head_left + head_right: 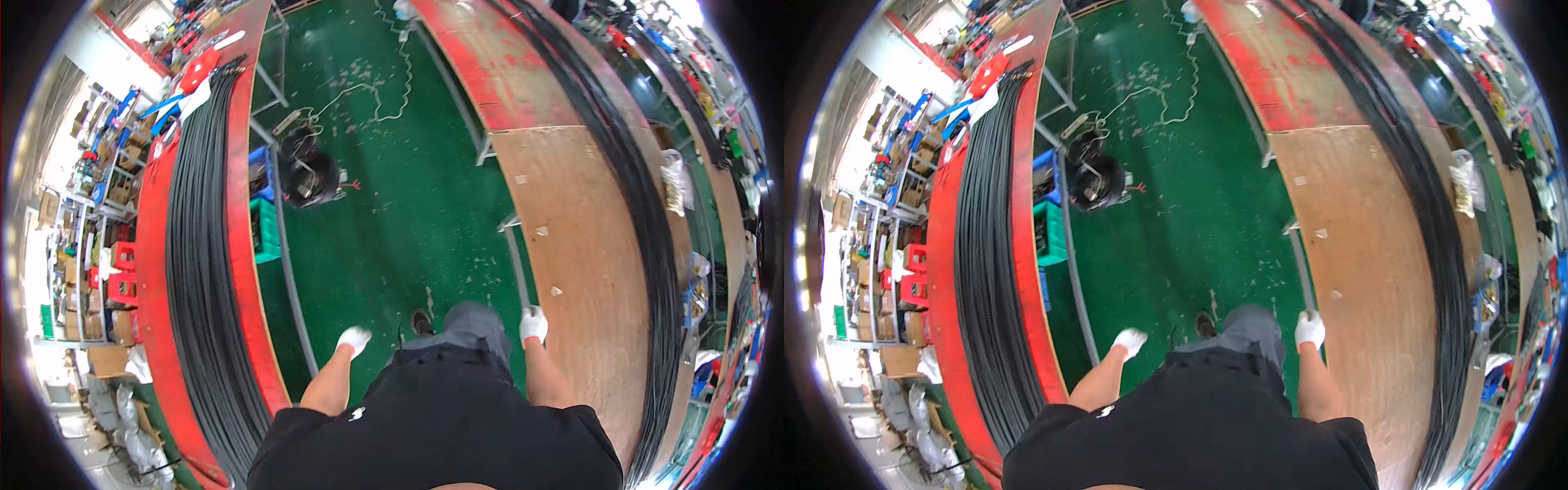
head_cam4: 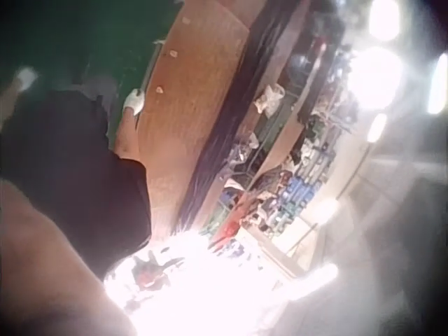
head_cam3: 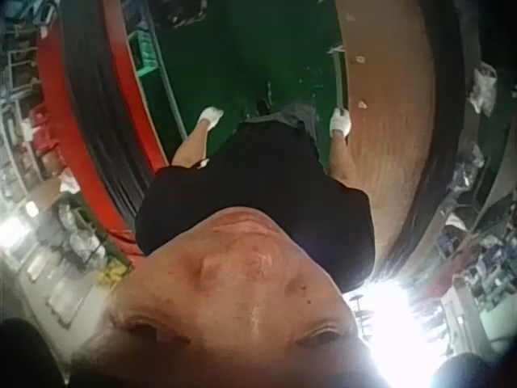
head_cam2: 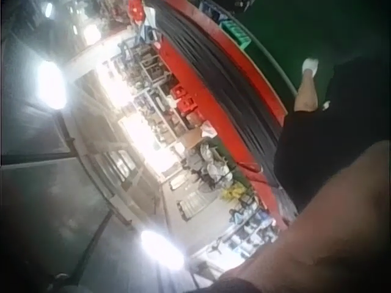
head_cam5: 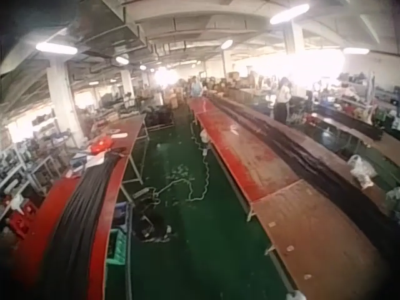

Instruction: The person sorts and arranges bundles of black cables on a workbench by hand.

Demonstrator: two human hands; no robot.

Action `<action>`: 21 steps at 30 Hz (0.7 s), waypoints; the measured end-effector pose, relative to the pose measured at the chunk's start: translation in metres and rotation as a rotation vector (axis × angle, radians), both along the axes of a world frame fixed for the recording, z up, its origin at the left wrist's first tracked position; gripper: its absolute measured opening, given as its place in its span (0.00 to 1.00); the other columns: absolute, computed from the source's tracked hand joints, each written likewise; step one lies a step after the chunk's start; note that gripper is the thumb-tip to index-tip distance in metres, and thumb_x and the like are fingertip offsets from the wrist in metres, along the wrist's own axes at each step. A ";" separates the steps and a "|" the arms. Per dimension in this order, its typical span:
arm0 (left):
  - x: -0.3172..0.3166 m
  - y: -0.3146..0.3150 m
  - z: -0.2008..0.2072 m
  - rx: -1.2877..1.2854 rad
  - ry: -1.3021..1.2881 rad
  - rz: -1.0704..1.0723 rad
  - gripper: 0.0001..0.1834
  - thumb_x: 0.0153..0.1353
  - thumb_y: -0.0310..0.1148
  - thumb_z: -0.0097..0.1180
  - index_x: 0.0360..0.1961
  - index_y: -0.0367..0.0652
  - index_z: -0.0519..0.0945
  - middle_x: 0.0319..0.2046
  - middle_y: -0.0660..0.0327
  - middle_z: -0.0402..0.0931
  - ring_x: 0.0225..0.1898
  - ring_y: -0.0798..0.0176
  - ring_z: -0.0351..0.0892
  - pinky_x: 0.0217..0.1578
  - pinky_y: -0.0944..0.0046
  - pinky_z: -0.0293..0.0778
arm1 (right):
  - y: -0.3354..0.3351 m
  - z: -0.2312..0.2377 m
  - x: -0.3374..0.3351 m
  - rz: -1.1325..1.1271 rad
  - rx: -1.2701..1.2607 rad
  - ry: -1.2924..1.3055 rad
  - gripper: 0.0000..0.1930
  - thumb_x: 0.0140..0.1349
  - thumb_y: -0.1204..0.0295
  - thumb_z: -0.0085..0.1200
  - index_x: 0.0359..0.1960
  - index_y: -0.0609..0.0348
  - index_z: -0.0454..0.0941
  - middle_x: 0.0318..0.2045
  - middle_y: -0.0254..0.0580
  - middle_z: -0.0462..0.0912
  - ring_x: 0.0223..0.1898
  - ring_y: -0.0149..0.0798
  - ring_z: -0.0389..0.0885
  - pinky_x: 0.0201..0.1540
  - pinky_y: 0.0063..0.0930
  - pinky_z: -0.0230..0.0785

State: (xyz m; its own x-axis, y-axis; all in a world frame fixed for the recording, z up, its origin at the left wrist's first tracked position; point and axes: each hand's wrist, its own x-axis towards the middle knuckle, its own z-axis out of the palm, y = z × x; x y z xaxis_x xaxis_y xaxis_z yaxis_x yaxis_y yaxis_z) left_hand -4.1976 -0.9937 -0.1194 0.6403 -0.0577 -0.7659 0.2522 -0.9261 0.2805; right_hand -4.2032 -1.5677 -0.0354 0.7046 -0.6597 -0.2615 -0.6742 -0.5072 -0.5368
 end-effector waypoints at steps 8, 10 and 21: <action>0.313 -0.010 0.014 -0.183 -0.218 0.356 0.22 0.68 0.44 0.57 0.53 0.37 0.86 0.41 0.53 0.87 0.43 0.57 0.86 0.46 0.57 0.79 | 0.001 -0.032 0.217 -0.202 -0.166 -0.192 0.17 0.70 0.64 0.56 0.56 0.55 0.81 0.50 0.51 0.87 0.50 0.53 0.87 0.55 0.45 0.77; 0.367 -0.014 0.005 -0.234 -0.226 0.358 0.19 0.68 0.43 0.57 0.46 0.37 0.86 0.28 0.60 0.82 0.28 0.62 0.78 0.31 0.56 0.74 | 0.005 -0.033 0.287 -0.197 -0.094 -0.225 0.16 0.69 0.66 0.57 0.56 0.55 0.81 0.49 0.51 0.87 0.51 0.53 0.86 0.55 0.45 0.77; 0.606 0.000 0.007 -0.410 -0.021 0.097 0.10 0.74 0.38 0.40 0.40 0.51 0.75 0.40 0.56 0.81 0.46 0.51 0.80 0.46 0.45 0.74 | 0.011 0.062 0.837 0.169 0.104 -0.410 0.19 0.70 0.60 0.57 0.58 0.54 0.82 0.55 0.52 0.86 0.58 0.52 0.85 0.61 0.41 0.75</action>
